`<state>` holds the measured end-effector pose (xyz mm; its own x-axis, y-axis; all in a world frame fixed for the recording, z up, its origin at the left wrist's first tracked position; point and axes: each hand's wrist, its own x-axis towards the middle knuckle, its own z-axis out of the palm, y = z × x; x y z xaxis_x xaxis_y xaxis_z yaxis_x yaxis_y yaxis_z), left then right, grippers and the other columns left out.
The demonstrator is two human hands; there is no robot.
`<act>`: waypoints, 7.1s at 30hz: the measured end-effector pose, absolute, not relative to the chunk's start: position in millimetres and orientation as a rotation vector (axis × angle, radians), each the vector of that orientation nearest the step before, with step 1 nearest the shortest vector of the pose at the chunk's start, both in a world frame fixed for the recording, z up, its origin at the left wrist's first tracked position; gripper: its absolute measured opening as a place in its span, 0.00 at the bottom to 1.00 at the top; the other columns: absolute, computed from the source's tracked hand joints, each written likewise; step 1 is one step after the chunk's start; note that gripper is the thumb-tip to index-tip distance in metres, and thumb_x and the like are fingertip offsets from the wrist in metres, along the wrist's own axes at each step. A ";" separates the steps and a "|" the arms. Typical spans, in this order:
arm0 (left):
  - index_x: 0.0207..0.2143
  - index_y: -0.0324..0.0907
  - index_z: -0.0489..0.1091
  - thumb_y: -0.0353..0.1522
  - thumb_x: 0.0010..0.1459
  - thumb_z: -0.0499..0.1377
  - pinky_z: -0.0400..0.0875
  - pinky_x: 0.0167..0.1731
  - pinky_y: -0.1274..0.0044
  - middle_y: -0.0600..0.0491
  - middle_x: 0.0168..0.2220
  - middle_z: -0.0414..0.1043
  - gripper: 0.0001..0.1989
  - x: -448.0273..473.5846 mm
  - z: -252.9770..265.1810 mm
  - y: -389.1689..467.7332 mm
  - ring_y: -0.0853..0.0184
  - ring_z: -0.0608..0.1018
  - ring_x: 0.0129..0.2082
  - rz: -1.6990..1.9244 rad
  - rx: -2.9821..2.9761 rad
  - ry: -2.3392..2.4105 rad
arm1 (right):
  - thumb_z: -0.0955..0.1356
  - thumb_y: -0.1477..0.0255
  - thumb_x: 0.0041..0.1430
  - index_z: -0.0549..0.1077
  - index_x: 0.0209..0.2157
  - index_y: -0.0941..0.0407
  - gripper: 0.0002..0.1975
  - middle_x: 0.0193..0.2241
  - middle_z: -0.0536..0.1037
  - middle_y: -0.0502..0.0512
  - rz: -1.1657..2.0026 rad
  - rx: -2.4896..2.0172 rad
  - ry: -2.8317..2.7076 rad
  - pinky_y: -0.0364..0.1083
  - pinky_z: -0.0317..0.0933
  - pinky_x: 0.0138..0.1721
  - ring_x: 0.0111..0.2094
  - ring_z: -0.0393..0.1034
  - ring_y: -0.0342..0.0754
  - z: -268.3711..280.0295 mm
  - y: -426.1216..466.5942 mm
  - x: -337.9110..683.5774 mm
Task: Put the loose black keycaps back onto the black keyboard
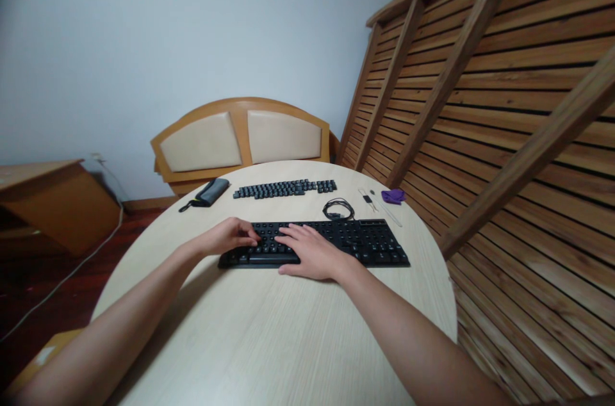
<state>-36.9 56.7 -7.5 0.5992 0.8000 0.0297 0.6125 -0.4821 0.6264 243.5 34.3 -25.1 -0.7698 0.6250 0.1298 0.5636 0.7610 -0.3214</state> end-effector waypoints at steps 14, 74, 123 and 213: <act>0.34 0.39 0.80 0.34 0.58 0.62 0.67 0.31 0.79 0.50 0.33 0.82 0.09 -35.2 -4.8 57.4 0.66 0.78 0.29 0.380 2.329 1.143 | 0.68 0.48 0.59 0.61 0.66 0.49 0.38 0.69 0.56 0.57 0.416 -0.925 -2.713 0.60 0.41 0.68 0.69 0.46 0.59 -25.3 34.6 243.6; 0.36 0.49 0.82 0.30 0.56 0.63 0.64 0.30 0.79 0.55 0.36 0.83 0.08 -25.0 9.4 45.4 0.63 0.80 0.33 0.228 2.511 1.437 | 0.67 0.46 0.59 0.61 0.66 0.50 0.39 0.69 0.56 0.57 0.366 -0.930 -2.728 0.60 0.42 0.68 0.69 0.46 0.59 -27.8 36.2 243.3; 0.59 0.35 0.66 0.27 0.60 0.57 0.65 0.57 0.70 0.39 0.59 0.70 0.24 -58.7 -47.4 175.1 0.55 0.74 0.58 0.572 2.299 1.831 | 0.67 0.47 0.59 0.61 0.66 0.50 0.39 0.69 0.55 0.58 0.411 -0.911 -2.721 0.60 0.40 0.68 0.70 0.45 0.59 -25.6 34.7 244.4; 0.43 0.41 0.79 0.29 0.64 0.57 0.70 0.45 0.78 0.49 0.43 0.81 0.11 -21.5 -8.5 52.8 0.64 0.81 0.42 0.462 2.486 0.982 | 0.67 0.47 0.59 0.61 0.66 0.51 0.39 0.69 0.56 0.58 0.402 -0.932 -2.731 0.60 0.41 0.68 0.69 0.46 0.59 -23.1 33.3 243.9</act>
<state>-21.5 52.8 -8.5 0.6943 0.7044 0.1477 0.5627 -0.6593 0.4987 243.9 33.3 -23.1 -0.7722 0.6231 0.1244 0.5609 0.7604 -0.3274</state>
